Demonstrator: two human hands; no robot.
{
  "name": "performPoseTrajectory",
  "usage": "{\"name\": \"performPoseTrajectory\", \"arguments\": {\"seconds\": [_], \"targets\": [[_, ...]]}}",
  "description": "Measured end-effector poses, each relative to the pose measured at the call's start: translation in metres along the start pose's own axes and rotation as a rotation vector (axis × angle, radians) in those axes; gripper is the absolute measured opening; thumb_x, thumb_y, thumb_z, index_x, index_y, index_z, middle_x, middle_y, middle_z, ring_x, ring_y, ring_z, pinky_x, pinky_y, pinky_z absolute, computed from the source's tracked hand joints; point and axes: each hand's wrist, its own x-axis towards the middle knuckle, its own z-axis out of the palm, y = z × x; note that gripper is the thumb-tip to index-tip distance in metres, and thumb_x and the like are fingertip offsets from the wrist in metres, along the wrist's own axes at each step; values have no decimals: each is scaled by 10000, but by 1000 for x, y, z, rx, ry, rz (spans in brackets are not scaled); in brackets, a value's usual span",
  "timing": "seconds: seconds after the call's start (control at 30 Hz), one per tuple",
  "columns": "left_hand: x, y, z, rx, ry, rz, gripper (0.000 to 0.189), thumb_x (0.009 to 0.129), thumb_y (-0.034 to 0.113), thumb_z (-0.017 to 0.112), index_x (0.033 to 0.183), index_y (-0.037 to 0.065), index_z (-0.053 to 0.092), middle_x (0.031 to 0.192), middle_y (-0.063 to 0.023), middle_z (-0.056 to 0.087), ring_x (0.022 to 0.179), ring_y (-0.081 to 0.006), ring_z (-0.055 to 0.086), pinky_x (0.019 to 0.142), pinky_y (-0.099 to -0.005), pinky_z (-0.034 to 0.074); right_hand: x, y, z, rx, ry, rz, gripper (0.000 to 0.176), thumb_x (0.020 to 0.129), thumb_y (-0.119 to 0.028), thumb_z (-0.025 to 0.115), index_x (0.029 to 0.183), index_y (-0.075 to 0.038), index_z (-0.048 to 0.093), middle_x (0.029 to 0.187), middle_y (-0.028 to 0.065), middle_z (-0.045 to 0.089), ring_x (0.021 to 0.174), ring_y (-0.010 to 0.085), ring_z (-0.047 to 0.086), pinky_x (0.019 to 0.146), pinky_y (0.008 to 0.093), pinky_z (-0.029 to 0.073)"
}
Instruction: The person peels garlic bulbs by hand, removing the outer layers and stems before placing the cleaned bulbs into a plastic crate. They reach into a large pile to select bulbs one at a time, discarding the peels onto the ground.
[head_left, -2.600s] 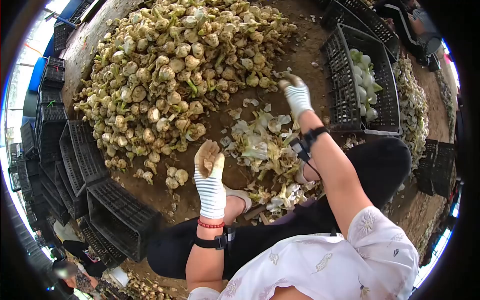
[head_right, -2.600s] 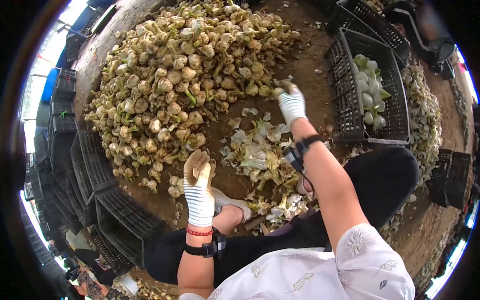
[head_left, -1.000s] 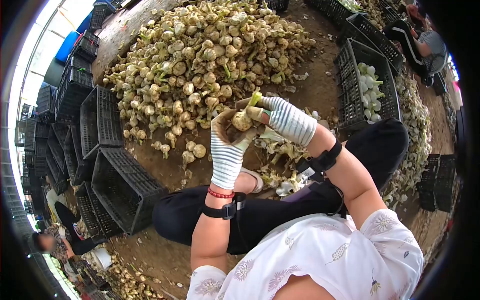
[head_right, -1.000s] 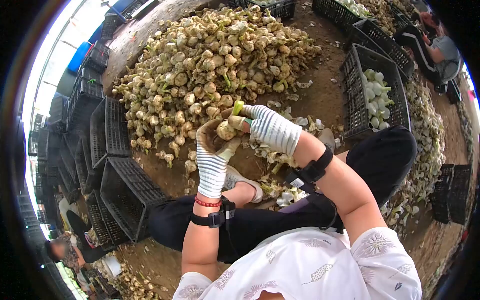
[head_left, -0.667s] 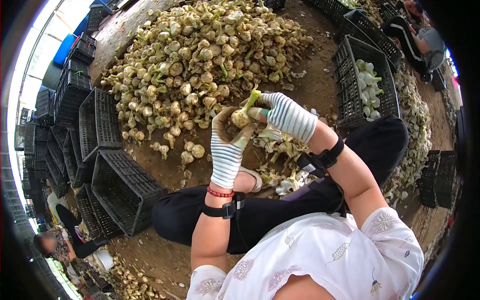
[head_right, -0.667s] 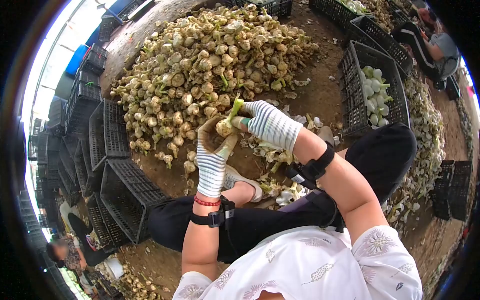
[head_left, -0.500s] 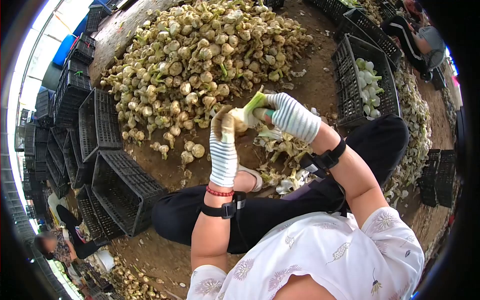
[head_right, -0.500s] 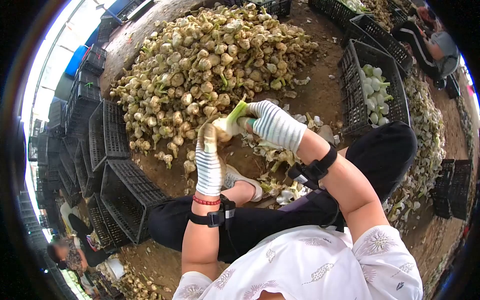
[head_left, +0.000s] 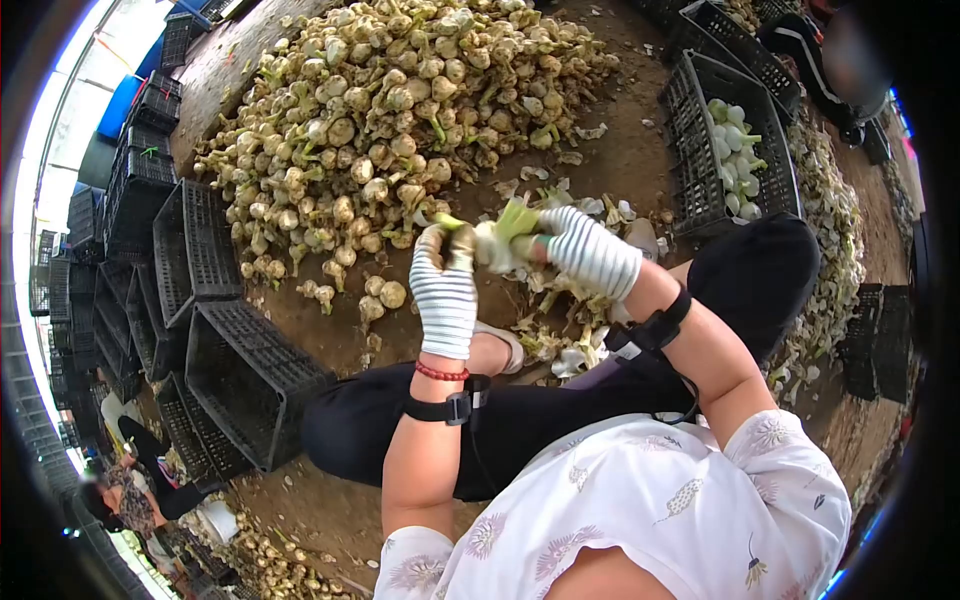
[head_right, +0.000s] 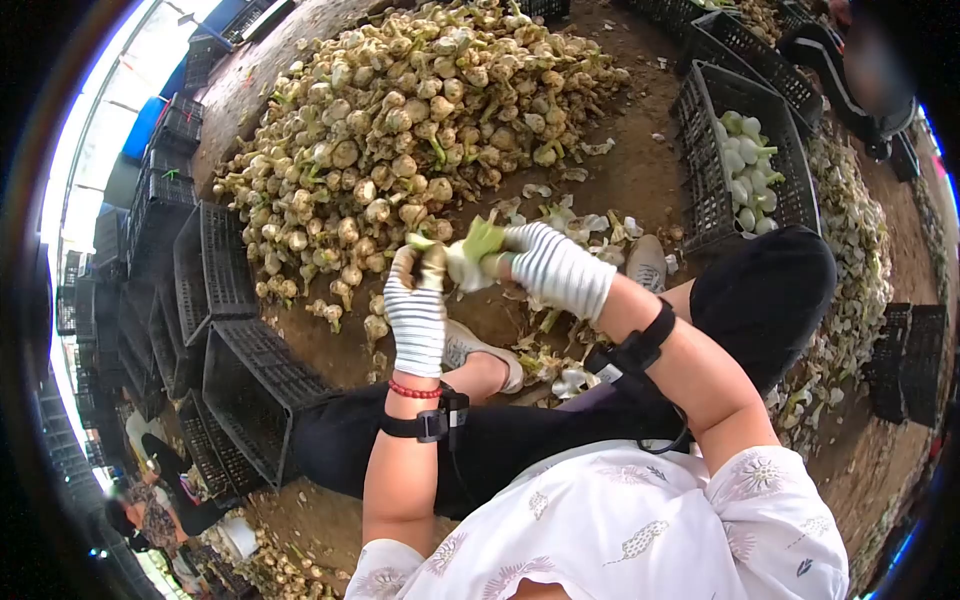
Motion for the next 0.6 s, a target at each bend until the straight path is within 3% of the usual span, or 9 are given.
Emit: {"name": "performPoseTrajectory", "arguments": {"seconds": [0.07, 0.2, 0.27, 0.3, 0.37, 0.4, 0.43, 0.57, 0.6], "targets": [[1, -2, -7, -189, 41, -66, 229, 957, 239, 639, 1016, 17, 650, 887, -6, 641, 781, -84, 525, 722, -243, 456, 6, 13, -17, 194, 65, -38, 259, 875, -110, 617, 1110, -20, 679, 800, -10, 652, 679, 83, 557, 601, 254, 468], [-4, 9, -8, -286, 12, -104, 225, 972, 234, 621, 1061, 30, 648, 935, 20, 643, 786, -53, 514, 722, -221, 440, 28, 61, -55, -85, 168, 125, 281, 861, -125, 622, 1110, -1, 666, 862, 65, 683, 766, 175, 624, 699, 330, 510], [-2, 9, -6, -251, -60, 20, 206, 985, 201, 595, 1113, 44, 631, 1002, 24, 635, 828, -40, 508, 745, -212, 434, 28, 62, -59, -741, 129, 156, 353, 847, -115, 608, 1183, -7, 623, 916, 152, 682, 840, 326, 655, 759, 408, 517], [-2, 7, -5, -250, -61, 18, 206, 985, 201, 595, 1113, 44, 631, 1002, 24, 635, 828, -40, 508, 745, -212, 434, 25, 61, -56, -740, 129, 159, 353, 847, -115, 608, 1183, -7, 623, 916, 152, 682, 840, 326, 655, 759, 408, 517], [-2, 7, -6, -269, -90, 13, 226, 998, 208, 568, 1150, 49, 619, 1063, 2, 626, 916, -72, 531, 816, -235, 441, 20, 53, -43, -912, 329, -183, 455, 846, -118, 594, 1290, -31, 550, 1021, 225, 643, 949, 422, 615, 837, 453, 505], [-1, 4, -6, -266, -90, 12, 226, 998, 208, 568, 1150, 49, 619, 1063, 2, 626, 916, -72, 531, 816, -235, 441, 19, 35, -38, -795, 257, -142, 530, 852, -92, 577, 1371, -49, 479, 1074, 204, 634, 987, 340, 628, 873, 412, 501], [1, 0, -5, -309, -101, 12, 242, 1003, 216, 557, 1166, 46, 610, 1086, -11, 620, 957, -90, 536, 854, -249, 436, 17, 18, -32, -791, 257, -140, 530, 852, -92, 577, 1371, -49, 479, 1074, 204, 634, 987, 340, 628, 873, 412, 501], [5, -3, -2, -307, -144, -18, 284, 1010, 237, 539, 1207, 39, 589, 1134, -38, 606, 1060, -128, 534, 941, -277, 416, 18, -6, -8, -167, -17, -376, 586, 843, -2, 504, 1421, -75, 438, 1150, 160, 639, 1051, 229, 609, 911, 338, 479], [3, 4, -1, -324, -148, -65, 274, 1010, 227, 539, 1208, 43, 585, 1151, -41, 603, 1060, -128, 535, 942, -279, 419, 17, -12, -6, -155, -52, -281, 580, 847, 0, 500, 1419, -83, 441, 1163, 158, 646, 1055, 241, 617, 917, 340, 477]]}}
